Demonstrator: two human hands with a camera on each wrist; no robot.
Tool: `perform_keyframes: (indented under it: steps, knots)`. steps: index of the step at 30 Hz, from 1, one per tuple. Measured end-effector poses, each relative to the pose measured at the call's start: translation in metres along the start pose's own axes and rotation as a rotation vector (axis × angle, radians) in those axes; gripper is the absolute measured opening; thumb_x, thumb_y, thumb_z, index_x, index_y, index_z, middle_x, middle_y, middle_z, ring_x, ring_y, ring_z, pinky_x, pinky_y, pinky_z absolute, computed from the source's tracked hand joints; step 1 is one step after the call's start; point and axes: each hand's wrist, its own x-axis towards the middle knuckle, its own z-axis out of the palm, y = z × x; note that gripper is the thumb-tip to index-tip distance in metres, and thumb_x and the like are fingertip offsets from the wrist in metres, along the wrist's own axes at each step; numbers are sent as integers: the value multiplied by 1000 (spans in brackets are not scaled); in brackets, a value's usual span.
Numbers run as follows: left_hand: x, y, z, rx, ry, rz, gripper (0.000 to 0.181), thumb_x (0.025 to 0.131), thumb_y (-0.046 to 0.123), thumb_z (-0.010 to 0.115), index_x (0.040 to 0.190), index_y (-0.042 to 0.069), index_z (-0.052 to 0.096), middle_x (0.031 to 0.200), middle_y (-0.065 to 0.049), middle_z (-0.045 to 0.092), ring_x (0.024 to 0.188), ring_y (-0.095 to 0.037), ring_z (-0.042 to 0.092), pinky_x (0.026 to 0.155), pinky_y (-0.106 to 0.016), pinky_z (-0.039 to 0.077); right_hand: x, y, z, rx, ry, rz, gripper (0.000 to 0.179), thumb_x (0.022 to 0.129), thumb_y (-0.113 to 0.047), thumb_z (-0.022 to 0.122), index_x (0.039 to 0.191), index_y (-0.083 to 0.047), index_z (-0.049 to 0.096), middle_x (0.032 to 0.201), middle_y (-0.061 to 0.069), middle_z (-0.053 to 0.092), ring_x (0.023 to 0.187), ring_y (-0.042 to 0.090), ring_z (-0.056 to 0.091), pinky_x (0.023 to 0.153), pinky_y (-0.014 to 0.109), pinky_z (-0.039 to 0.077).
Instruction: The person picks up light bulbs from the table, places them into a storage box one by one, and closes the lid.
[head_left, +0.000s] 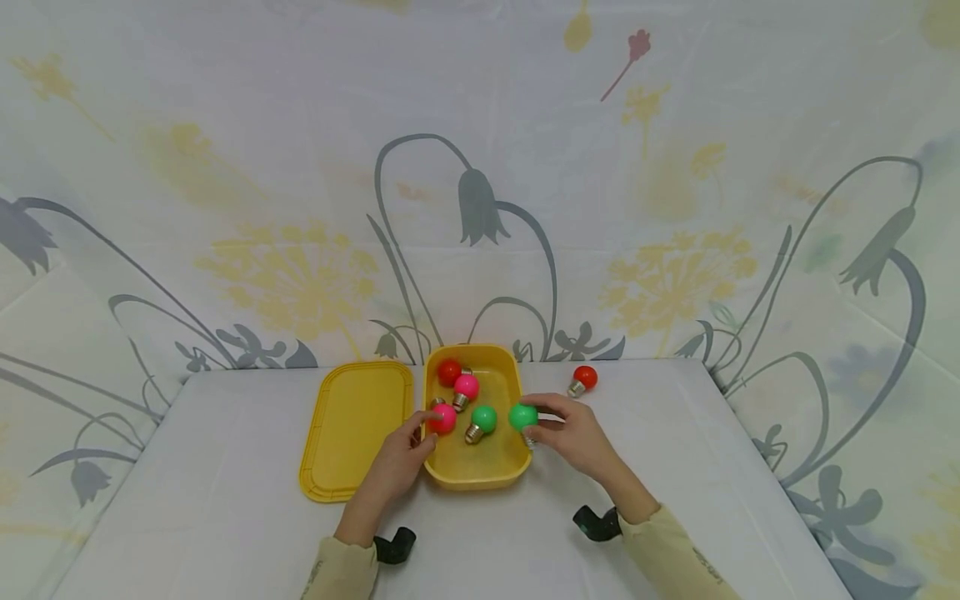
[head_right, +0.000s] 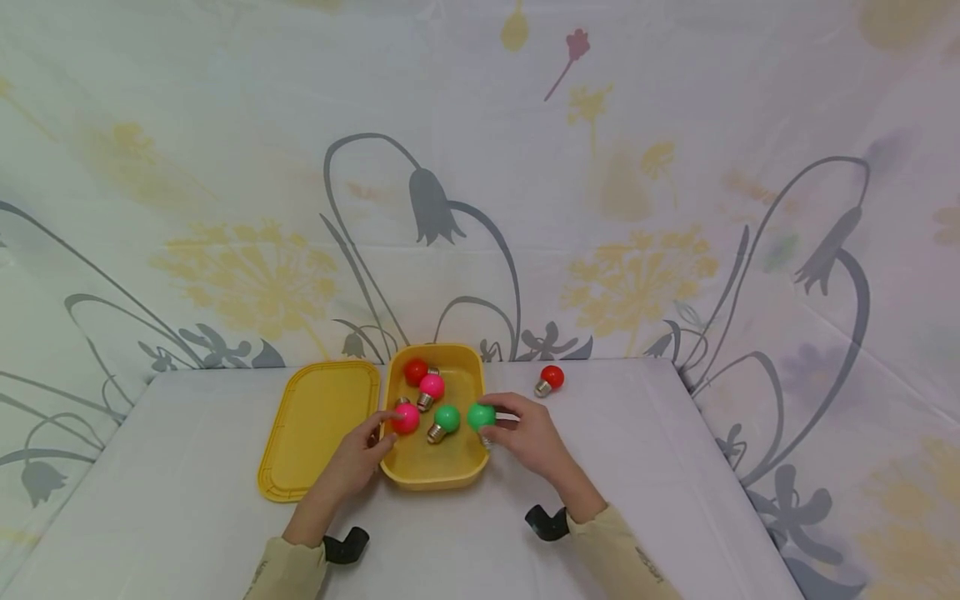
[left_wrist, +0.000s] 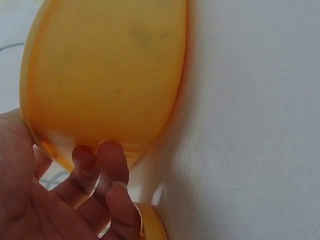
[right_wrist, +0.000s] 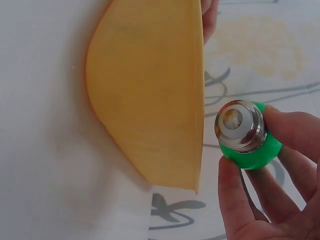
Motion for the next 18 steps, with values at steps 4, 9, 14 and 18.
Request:
perform_keyframes:
  steps: [4, 9, 14, 18]
  knots:
    - [-1, 0, 0, -5, -6, -28, 37, 99, 20, 59, 136, 19, 57, 118, -11, 57, 106, -27, 51, 94, -43, 48, 3, 0, 4, 8, -20, -17, 40, 85, 1, 75, 123, 2, 65, 122, 17, 63, 112, 33, 62, 89, 33, 53]
    - [-1, 1, 0, 5, -13, -38, 38, 99, 20, 59, 137, 18, 56, 120, -11, 57, 107, -27, 50, 95, -44, 48, 5, -2, 8, 31, -49, -19, 40, 86, 1, 75, 124, 3, 64, 123, 19, 63, 110, 35, 63, 90, 33, 53]
    - [-1, 2, -1, 8, -8, -40, 37, 99, 19, 59, 136, 19, 57, 112, -9, 56, 104, -26, 50, 88, -39, 47, 7, -2, 11, 17, -61, -15, 38, 87, 0, 73, 124, 2, 65, 122, 18, 63, 108, 33, 63, 90, 32, 53]
    - [-2, 2, -1, 1, -4, -45, 37, 99, 19, 59, 136, 19, 57, 121, -11, 57, 109, -27, 51, 97, -46, 47, 8, -2, 13, 4, -61, -3, 37, 88, -2, 74, 124, -1, 66, 122, 15, 64, 108, 30, 64, 89, 32, 53]
